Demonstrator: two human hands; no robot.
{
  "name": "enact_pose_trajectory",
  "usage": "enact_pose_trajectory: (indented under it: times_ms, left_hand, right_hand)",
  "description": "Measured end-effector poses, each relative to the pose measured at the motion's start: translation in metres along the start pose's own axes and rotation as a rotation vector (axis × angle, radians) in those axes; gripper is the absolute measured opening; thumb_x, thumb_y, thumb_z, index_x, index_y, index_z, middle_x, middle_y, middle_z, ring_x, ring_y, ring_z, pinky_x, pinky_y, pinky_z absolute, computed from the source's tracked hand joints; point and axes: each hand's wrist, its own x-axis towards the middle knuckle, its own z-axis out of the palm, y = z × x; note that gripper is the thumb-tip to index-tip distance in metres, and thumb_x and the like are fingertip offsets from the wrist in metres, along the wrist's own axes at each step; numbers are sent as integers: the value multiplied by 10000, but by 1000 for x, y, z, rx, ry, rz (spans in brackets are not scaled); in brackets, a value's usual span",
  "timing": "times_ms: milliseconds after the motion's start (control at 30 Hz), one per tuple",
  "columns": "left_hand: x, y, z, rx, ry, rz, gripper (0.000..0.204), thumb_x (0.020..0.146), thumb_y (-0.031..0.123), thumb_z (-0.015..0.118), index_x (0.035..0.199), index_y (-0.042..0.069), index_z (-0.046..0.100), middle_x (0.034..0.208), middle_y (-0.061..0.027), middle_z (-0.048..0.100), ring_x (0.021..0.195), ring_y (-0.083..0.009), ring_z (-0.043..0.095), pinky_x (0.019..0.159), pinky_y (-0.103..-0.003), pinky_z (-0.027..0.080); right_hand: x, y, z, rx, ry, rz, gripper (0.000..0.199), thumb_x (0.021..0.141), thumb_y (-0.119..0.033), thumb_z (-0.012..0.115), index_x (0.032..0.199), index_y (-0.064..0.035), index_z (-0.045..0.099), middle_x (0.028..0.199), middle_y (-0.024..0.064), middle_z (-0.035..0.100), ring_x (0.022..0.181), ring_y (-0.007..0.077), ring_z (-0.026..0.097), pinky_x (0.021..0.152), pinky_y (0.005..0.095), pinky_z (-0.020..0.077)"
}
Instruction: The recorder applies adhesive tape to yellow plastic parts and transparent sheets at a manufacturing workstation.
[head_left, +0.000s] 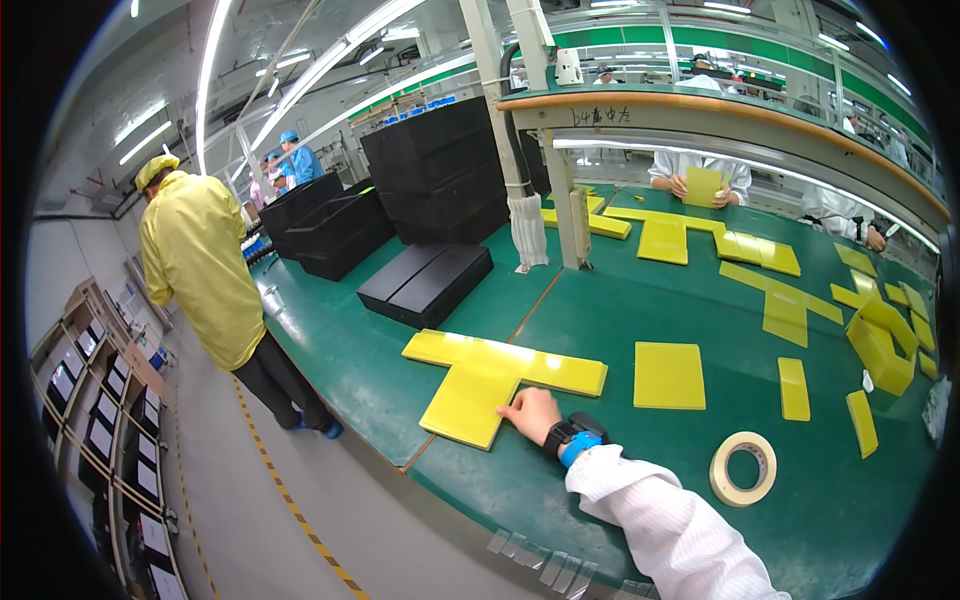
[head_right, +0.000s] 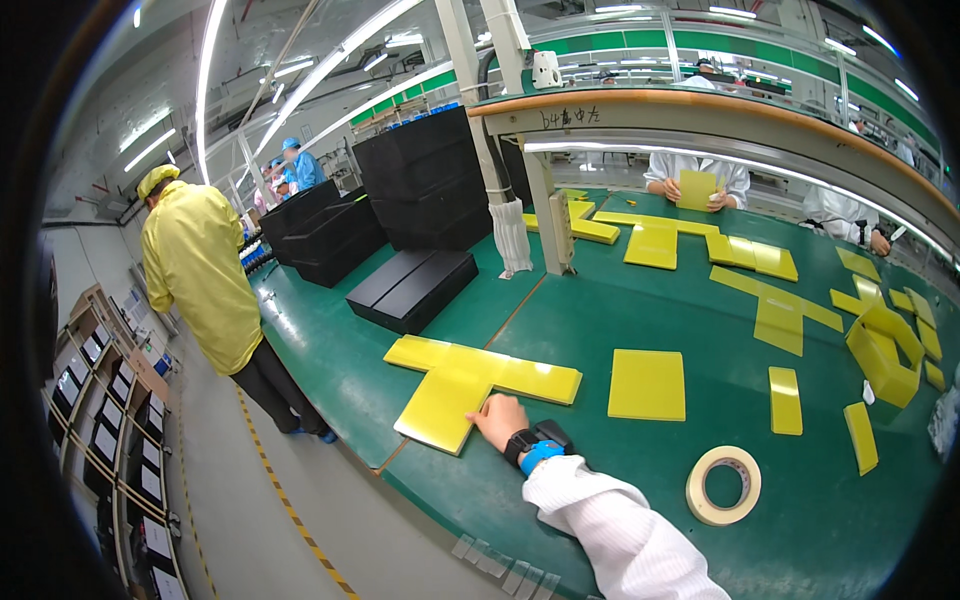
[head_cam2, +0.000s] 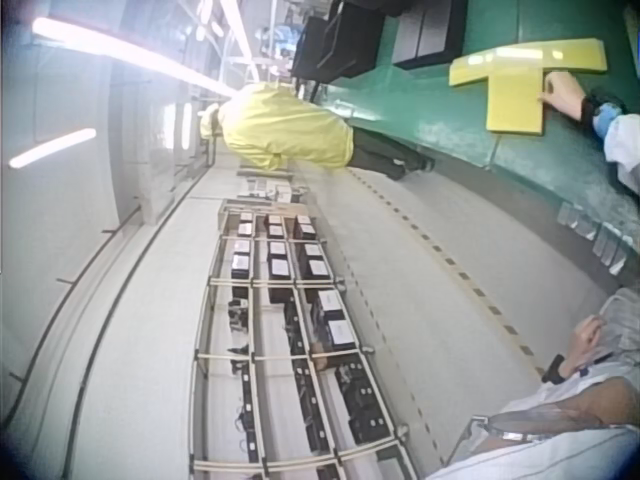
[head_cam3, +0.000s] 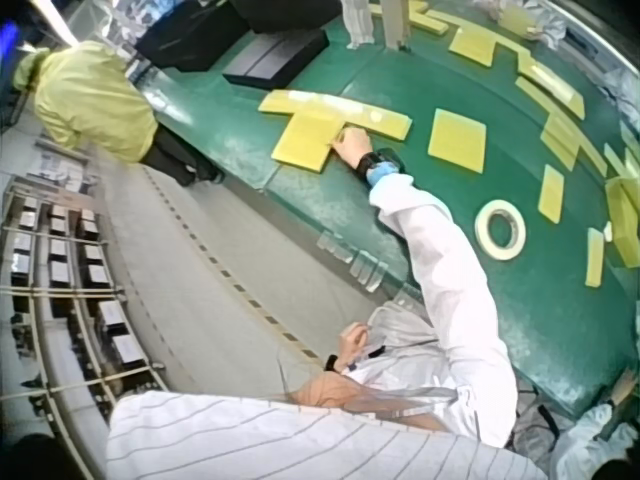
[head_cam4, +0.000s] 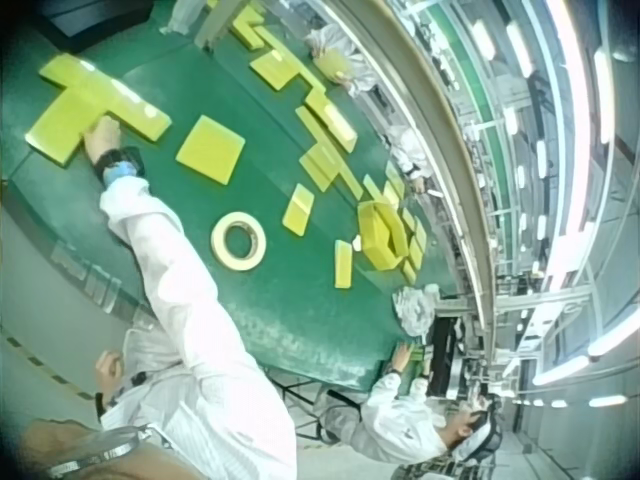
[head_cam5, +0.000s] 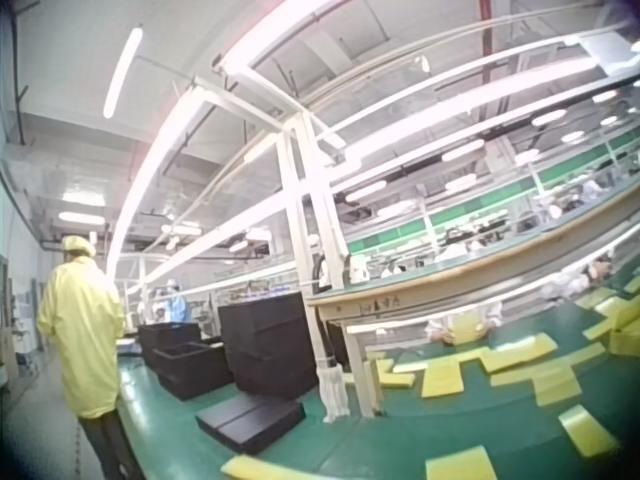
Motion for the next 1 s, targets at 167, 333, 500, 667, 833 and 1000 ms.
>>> enact_pose_trajectory:
  times_ms: [167,333,500,667,833,1000]
  left_hand:
    - [-8,-28,17,-5,60,1,241,814,60,600,1050,17,604,1091,-175,598,951,-356,606,792,-401,491]
    - [0,-36,27,20,57,114,213,821,52,587,1032,28,613,1115,-170,597,962,-340,609,805,-385,492]
    - [6,-13,18,11,98,97,196,810,37,587,1002,24,621,1069,-168,605,928,-341,612,785,-384,493]
    - [12,-1,12,9,130,84,179,798,22,587,973,20,628,1022,-166,613,895,-342,614,764,-382,494]
    - [15,4,9,8,153,87,164,787,7,587,943,15,636,976,-165,620,861,-342,617,744,-381,495]
    - [19,7,5,7,191,112,151,775,-8,587,913,11,643,929,-163,628,827,-343,619,724,-379,497]
  right_hand:
    - [12,22,-68,-517,203,-132,753,513,-386,877,1093,-17,571,1106,135,544,1123,314,465,904,435,408]
    - [32,80,-75,-372,-2,22,673,529,-345,886,1036,7,619,1095,171,556,1080,348,500,937,414,439]
    - [37,80,-76,-315,-12,40,694,525,-331,889,1066,18,630,1115,175,557,1102,337,497,953,397,435]
    - [41,63,-86,-355,-96,68,742,524,-319,892,1132,7,621,1133,161,562,1153,321,478,985,399,412]
    - [40,48,-96,-383,-68,33,739,508,-330,891,1120,-26,608,1093,138,565,1086,314,476,936,397,400]
    - [41,52,-100,-263,6,-80,716,517,-285,861,1120,-40,562,1085,129,549,1062,315,462,919,400,386]
